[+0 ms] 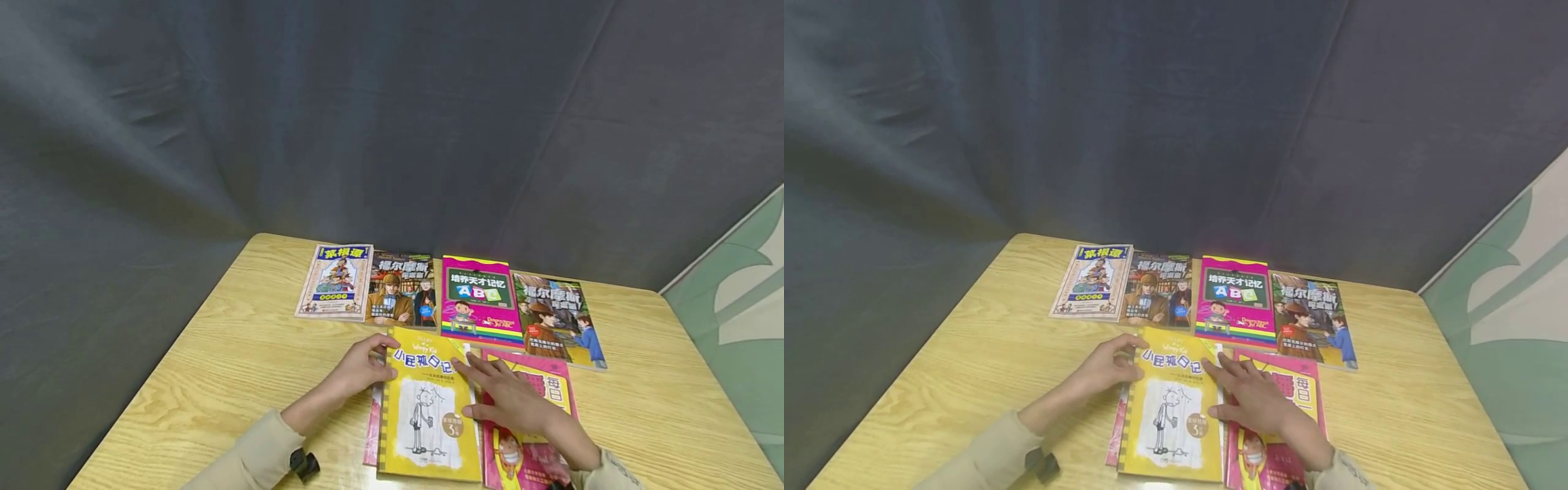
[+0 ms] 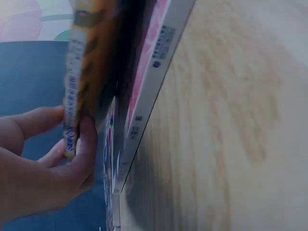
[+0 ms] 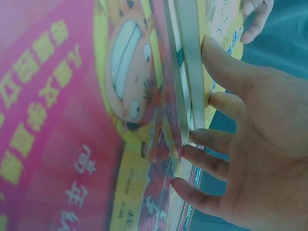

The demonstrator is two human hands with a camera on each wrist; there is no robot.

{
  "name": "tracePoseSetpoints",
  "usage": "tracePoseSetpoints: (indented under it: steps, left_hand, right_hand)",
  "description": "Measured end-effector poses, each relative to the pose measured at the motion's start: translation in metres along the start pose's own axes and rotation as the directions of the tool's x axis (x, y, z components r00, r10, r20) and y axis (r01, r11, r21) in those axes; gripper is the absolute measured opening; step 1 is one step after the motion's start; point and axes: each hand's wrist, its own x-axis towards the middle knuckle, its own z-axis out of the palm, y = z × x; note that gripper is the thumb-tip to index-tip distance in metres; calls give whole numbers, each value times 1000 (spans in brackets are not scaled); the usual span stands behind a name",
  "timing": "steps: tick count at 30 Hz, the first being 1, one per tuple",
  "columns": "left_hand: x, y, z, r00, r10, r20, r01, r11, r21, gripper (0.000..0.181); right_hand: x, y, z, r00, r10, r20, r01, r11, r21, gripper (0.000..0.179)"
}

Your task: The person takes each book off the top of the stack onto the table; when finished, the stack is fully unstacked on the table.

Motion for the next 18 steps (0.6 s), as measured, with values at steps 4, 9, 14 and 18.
tracePoseSetpoints:
  steps: [4, 9, 14, 18]
  left_hand:
    - [0, -1, 4, 998, -4, 63, 3, 1000, 12, 50]
    - [-1, -6, 1, 997, -7, 83, 10, 999, -41, 57]
    - [-6, -12, -12, 992, -27, 119, 37, 996, -81, 65]
    - [-14, -13, -27, 983, -32, 181, 55, 990, -127, 71]
  right_hand:
    - [1, 1, 1, 1000, -1, 3, 1, 1000, 4, 75]
    - [1, -1, 3, 1000, 22, -4, -22, 1000, -14, 76]
    - [-1, -3, 3, 1000, 24, -18, -25, 999, -25, 77]
    - [-5, -1, 0, 1000, 8, -10, -8, 1000, -22, 76]
